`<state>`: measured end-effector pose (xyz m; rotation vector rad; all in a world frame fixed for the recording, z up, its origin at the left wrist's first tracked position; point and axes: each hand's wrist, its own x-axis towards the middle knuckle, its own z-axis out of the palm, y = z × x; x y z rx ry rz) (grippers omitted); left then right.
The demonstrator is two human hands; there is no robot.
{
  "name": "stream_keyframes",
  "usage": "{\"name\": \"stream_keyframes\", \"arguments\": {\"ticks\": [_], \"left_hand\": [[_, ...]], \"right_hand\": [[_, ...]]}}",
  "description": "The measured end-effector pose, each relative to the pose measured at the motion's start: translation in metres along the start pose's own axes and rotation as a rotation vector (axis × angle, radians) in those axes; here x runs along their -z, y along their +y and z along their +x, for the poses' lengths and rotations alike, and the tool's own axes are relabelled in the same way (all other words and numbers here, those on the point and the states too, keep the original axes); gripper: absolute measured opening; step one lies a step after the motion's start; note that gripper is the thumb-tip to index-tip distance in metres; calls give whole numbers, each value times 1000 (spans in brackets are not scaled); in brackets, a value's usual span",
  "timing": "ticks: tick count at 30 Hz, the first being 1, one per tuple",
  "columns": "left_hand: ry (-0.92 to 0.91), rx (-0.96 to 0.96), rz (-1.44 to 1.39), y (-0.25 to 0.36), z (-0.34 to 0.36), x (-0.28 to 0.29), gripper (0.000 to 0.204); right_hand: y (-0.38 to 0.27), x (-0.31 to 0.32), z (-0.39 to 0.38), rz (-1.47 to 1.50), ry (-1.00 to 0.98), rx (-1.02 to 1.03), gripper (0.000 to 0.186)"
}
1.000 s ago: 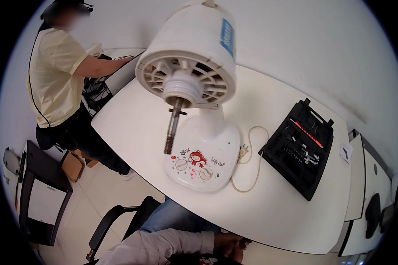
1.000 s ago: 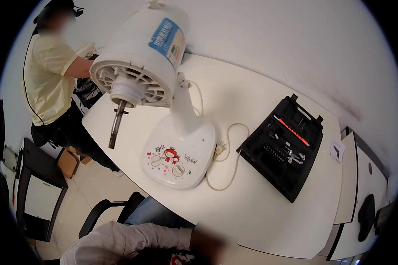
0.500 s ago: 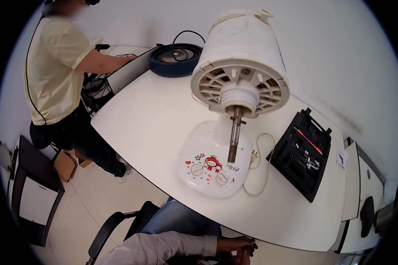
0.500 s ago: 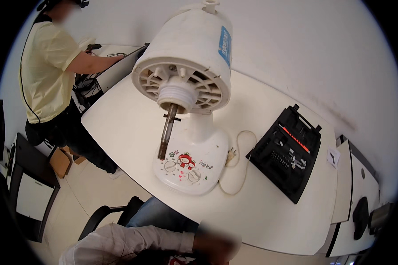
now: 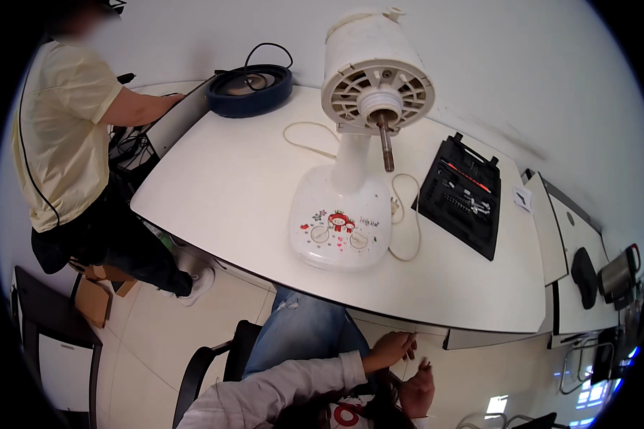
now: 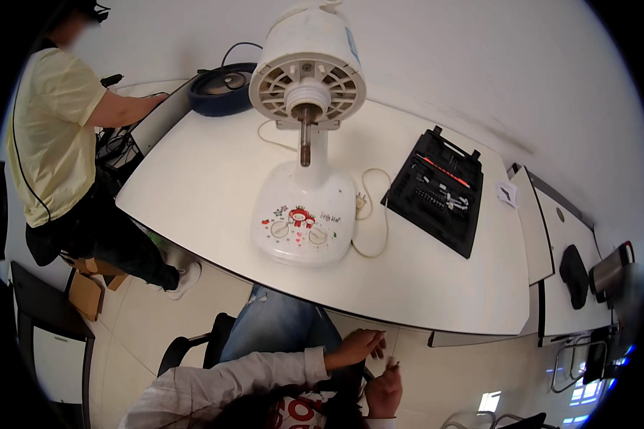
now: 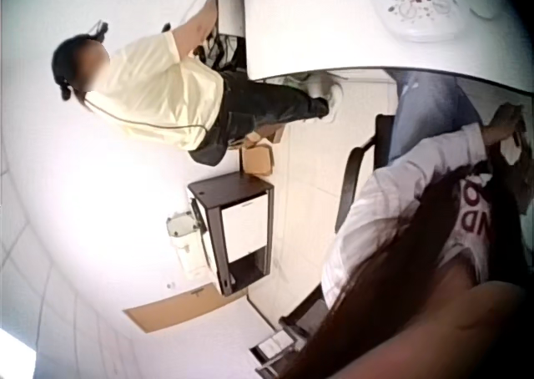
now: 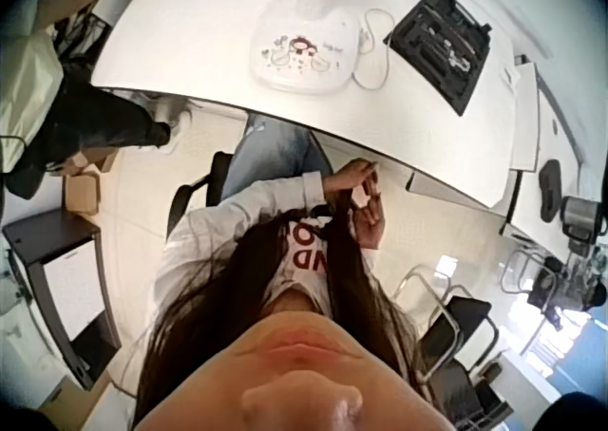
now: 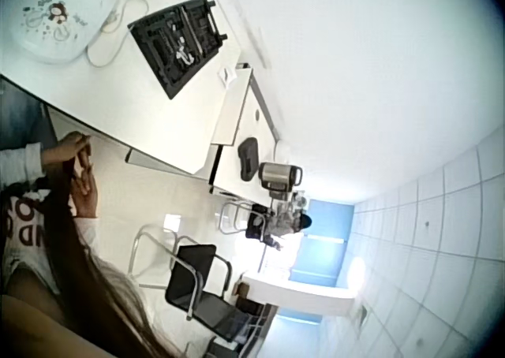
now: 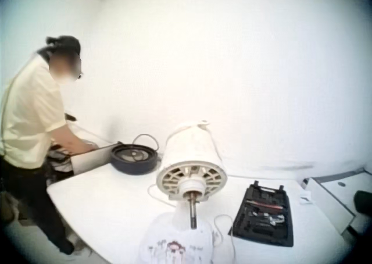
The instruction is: The person secures a rubber ring onto a blue speaker and then uses a screwdriver to adjust the internal components of a white electric fan. The person handles the speaker, fan, and screwdriver while working at a white table.
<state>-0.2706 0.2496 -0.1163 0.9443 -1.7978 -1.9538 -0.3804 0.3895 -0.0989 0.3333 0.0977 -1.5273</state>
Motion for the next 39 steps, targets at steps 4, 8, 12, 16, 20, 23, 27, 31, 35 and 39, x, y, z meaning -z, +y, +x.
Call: {"name": "stream_keyframes", "arguments": {"ticks": [4,8,12,16,20,23,27,31,35,39], "left_hand": [[256,-441,286,70,-57,-18,47],[310,-1044,584,95,-75,-49,63],[291,-868,953,52,-74,-57,57],[208,-550,1213,-31,-35,-63,53],[-392,27,-955,94,-84,-63,64],[130,-557,-243,125,-105,-64,56],[278,-1039,733,118,-106,-32,62],[275,-1035,613,108,-86,15,67],[-57,-546,-281,105,-77,27,55],[-35,-473,-562,99,-94,30,70]], "right_hand": [[4,5,-16,-429,194,265,41],[25,-45,-30,-462,-14,358,44],[-13,-93,-49,-522,-522,541,42],[30,-175,-63,-783,-874,1158,37],[57,-117,18,-1662,-457,1468,38],[28,-124,58,-766,-245,1250,35],[49,-149,56,-505,-182,741,25],[81,-195,31,-570,-357,719,26],[96,-193,41,-1171,-696,1232,24],[106,-148,109,-1679,-666,1246,24]]}}
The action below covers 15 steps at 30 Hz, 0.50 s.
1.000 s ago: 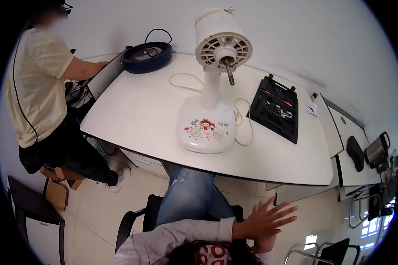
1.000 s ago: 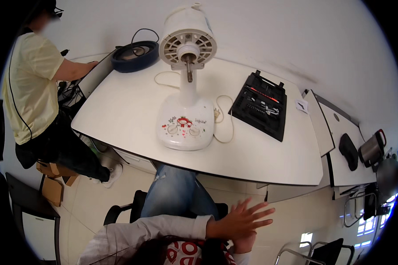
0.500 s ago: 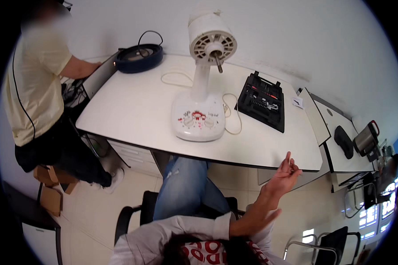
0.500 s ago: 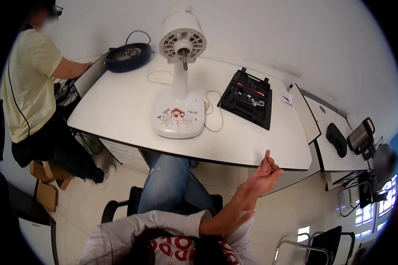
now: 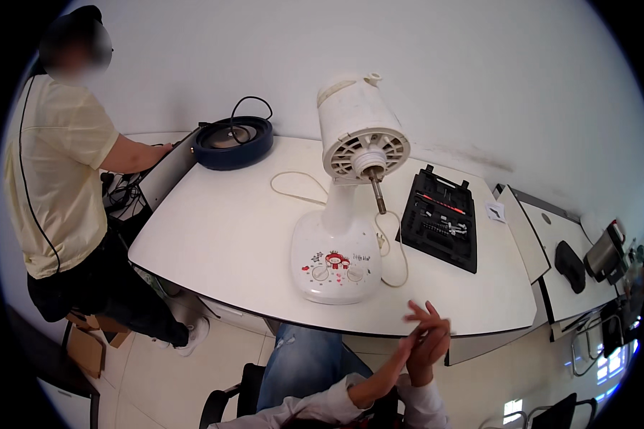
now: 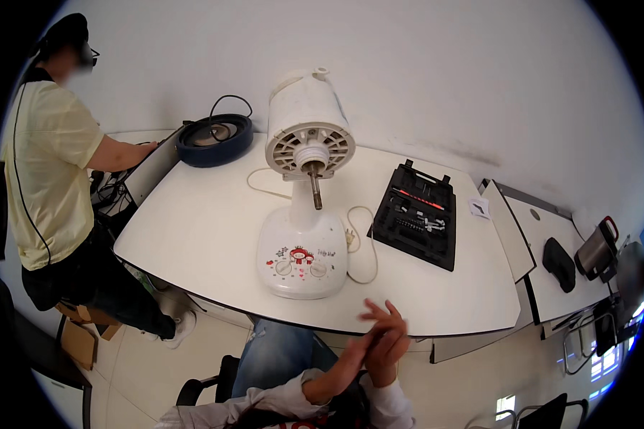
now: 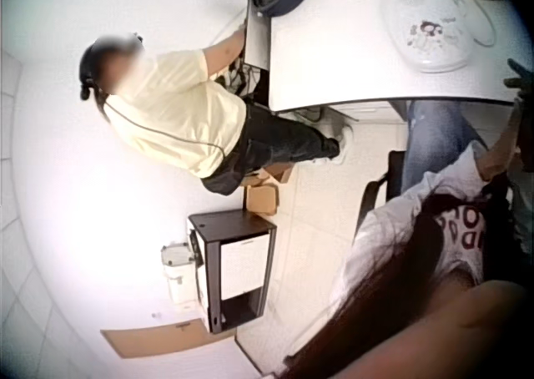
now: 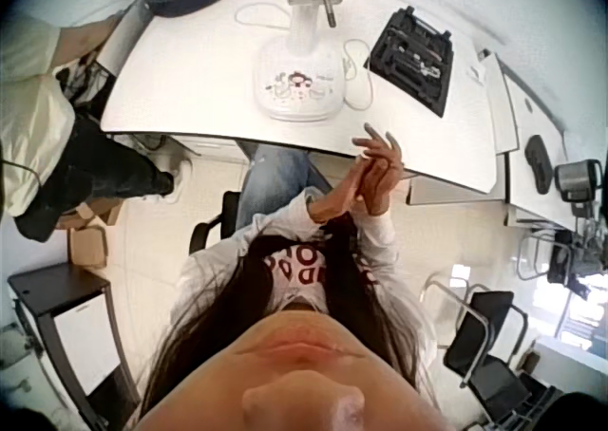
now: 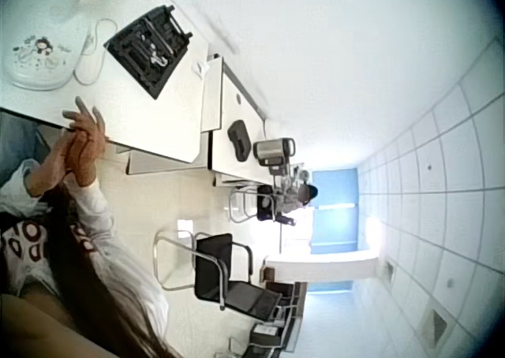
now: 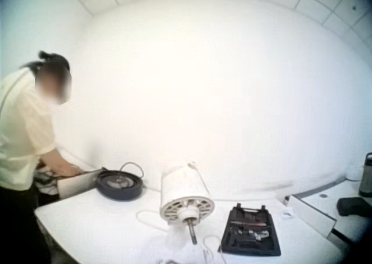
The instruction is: The person secures a rubber ring onto a blue speaker and then uses a screwdriver to adjust the internal components of a white electric fan. The person handles the speaker, fan, and screwdriver while working at a white table.
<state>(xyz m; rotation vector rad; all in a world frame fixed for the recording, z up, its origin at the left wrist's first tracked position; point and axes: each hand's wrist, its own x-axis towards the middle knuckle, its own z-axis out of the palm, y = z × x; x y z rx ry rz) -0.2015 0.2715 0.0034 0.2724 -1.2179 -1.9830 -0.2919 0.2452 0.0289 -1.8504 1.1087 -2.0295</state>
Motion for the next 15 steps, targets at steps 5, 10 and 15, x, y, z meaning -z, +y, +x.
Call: {"name": "stream_keyframes", "arguments": {"ticks": [5,10,15], "left_hand": [[-130,-859,1004,53,15,3,78],[-2,-407,-275,53,28,38,78],[115,-291,-774,90,31,44,64]], "right_hand": [[41,6,10,1157,534,-854,26],[18,-9,69,1691,306,-778,43],[23,-2,84,1679,241,-706,48]]}}
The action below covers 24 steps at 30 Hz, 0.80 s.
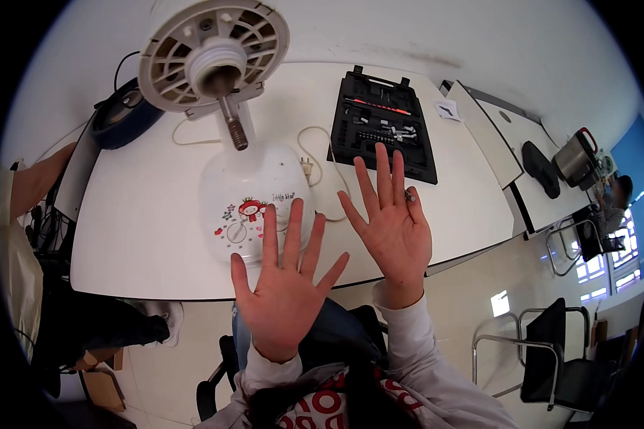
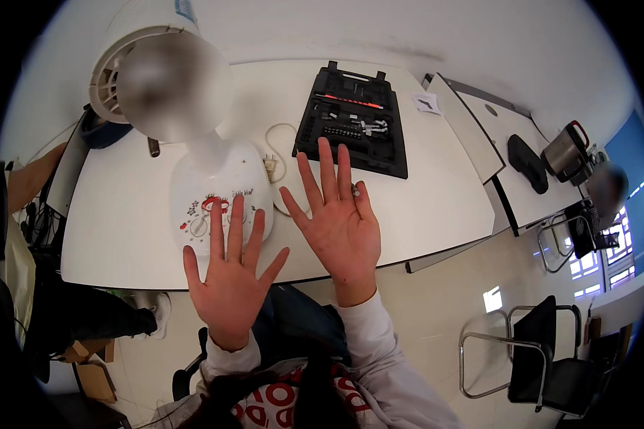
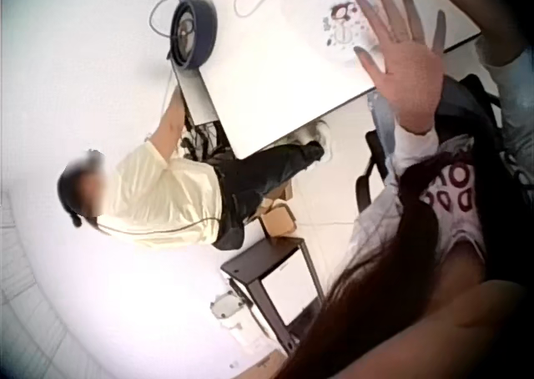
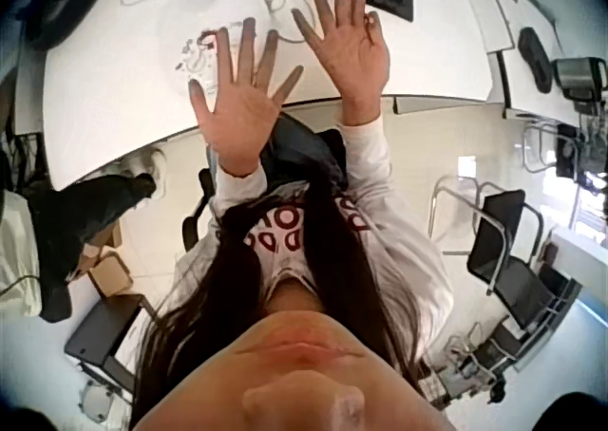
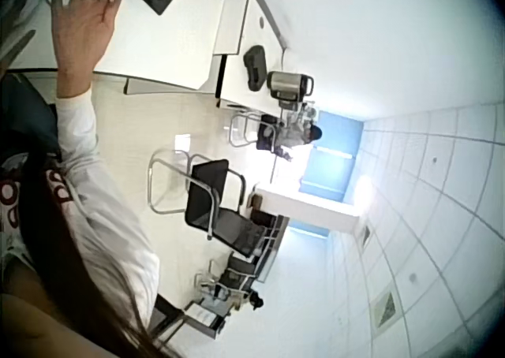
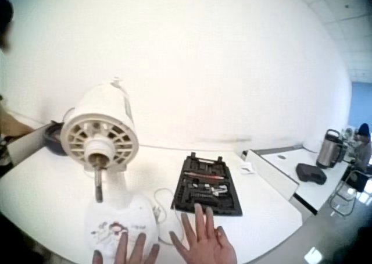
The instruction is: The person secures a rubber ring onto a blue speaker and then uses a screwdriver to adjust the internal components of a white electric fan. The person handles the speaker, fan, and screwdriver while working at a white table.
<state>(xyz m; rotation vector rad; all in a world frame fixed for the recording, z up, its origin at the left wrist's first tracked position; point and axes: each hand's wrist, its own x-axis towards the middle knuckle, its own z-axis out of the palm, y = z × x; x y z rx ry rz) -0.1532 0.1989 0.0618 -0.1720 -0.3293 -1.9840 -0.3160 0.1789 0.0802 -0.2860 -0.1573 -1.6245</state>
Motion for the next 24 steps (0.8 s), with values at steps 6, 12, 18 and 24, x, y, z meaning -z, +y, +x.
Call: {"name": "stream_keyframes", "arguments": {"ticks": [6,12,18,24], "left_hand": [[80,-4,-35,4,15,8,67],[72,-53,-74,9,24,11,69],[128,-173,-77,14,25,4,67],[121,-278,-47,15,20,-1,68]], "right_hand": [[1,13,7,2,38,17,48],[28,14,5,-506,83,155,50],[56,12,0,-377,-1,69,49],[53,9,1,-216,37,-78,47]]}}
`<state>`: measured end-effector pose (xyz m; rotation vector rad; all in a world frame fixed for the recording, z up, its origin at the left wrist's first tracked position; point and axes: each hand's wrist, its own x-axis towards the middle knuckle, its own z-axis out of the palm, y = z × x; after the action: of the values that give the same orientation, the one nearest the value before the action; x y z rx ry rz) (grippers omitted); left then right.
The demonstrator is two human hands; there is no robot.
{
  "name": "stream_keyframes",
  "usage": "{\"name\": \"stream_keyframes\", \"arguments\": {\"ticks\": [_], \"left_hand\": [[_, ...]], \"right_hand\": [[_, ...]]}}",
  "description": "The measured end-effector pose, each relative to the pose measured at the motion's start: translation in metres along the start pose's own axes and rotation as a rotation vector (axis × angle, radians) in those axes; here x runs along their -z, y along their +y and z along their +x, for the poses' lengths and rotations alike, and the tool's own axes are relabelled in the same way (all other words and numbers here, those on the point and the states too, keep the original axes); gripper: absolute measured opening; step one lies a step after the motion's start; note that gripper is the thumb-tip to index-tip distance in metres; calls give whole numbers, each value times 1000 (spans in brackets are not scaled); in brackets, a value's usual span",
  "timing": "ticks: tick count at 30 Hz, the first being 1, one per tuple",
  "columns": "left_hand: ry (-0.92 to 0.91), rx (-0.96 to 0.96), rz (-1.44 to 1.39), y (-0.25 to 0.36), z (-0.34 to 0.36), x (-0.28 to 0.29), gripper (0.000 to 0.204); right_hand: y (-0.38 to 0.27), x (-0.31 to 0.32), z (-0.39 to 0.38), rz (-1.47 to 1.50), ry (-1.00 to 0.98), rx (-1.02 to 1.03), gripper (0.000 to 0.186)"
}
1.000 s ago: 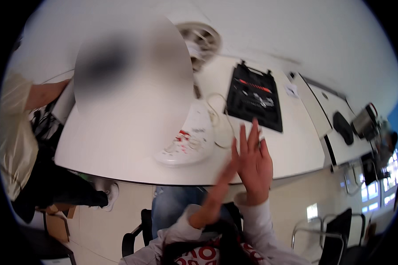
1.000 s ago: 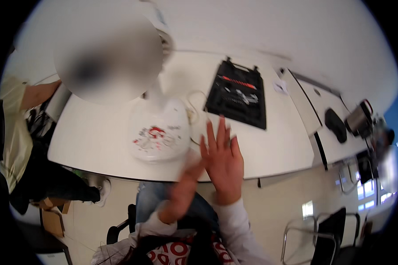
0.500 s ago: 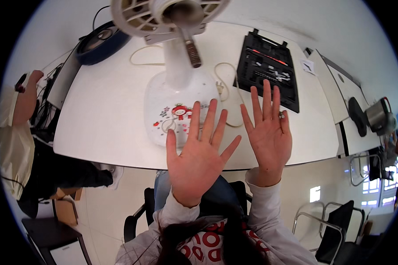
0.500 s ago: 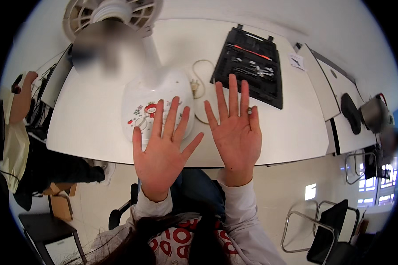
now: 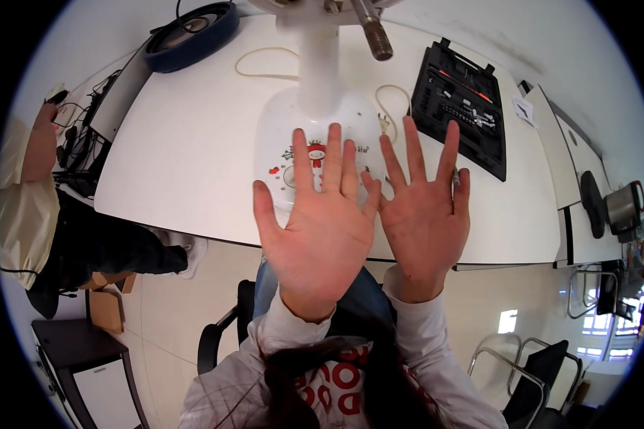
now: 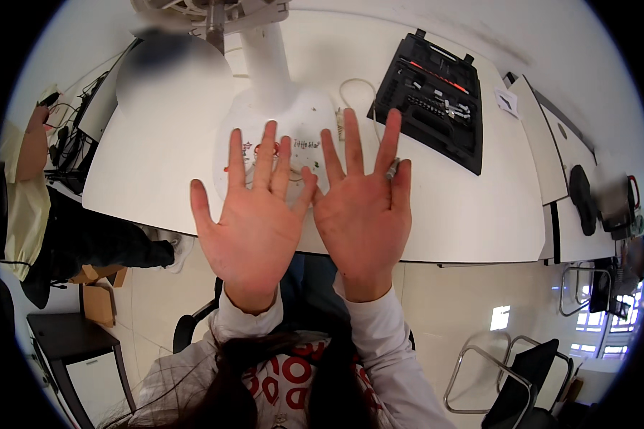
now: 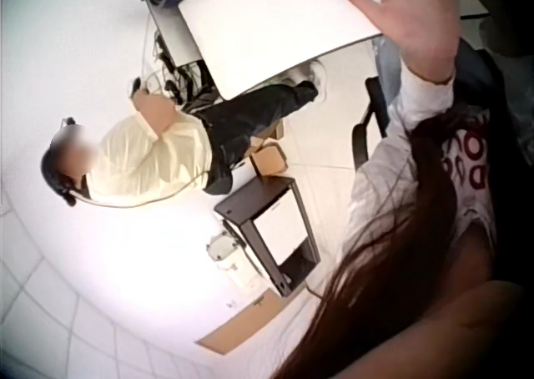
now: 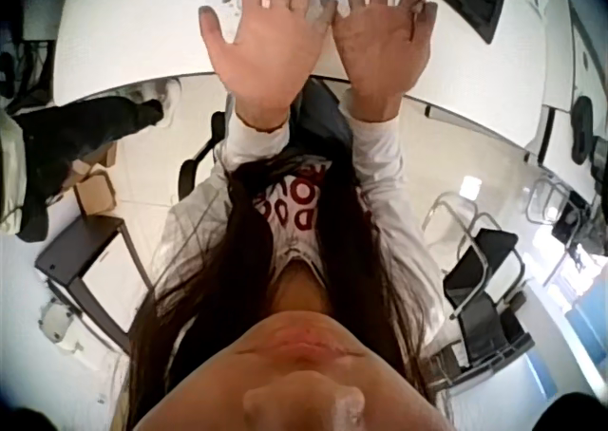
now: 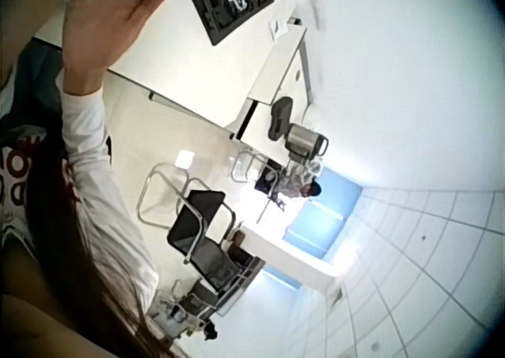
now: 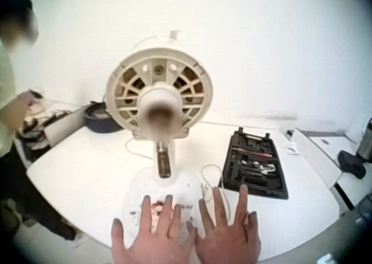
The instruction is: The person secures a rubber ring onto a blue speaker and then uses a screwdriver to adjust the internal components of a white electric fan. The person handles the speaker, fan, and screwdriver while working at a white table.
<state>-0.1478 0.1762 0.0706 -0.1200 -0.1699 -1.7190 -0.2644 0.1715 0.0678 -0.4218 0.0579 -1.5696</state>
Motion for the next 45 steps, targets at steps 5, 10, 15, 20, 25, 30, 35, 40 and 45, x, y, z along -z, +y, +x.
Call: {"name": "stream_keyframes", "arguments": {"ticks": [5,10,15,20,25,30,35,40,45], "left_hand": [[-55,-101,147,-5,-2,1,75],[-193,-278,607,-21,-2,6,81],[-316,-441,1067,-27,-3,16,88],[-568,-461,1398,-35,-8,32,76],[-885,-763,1683,-48,5,50,85],[-731,-524,1879,-22,4,43,94],[-745,-512,1771,-38,1,32,93],[-730,-367,1752,-54,-15,39,96],[-725,-331,1777,-54,-6,45,99]], "right_hand": [[6,-1,-3,26,3,-8,46],[17,-6,-3,-257,53,177,51],[31,-11,-5,-754,-27,307,67],[34,-3,-3,-750,-120,269,73],[22,1,-15,-786,-33,376,72],[25,1,-19,-735,14,431,70],[7,-3,-20,-718,60,532,69],[-7,3,-26,-724,83,616,68],[-7,11,-40,-766,114,617,67]]}}
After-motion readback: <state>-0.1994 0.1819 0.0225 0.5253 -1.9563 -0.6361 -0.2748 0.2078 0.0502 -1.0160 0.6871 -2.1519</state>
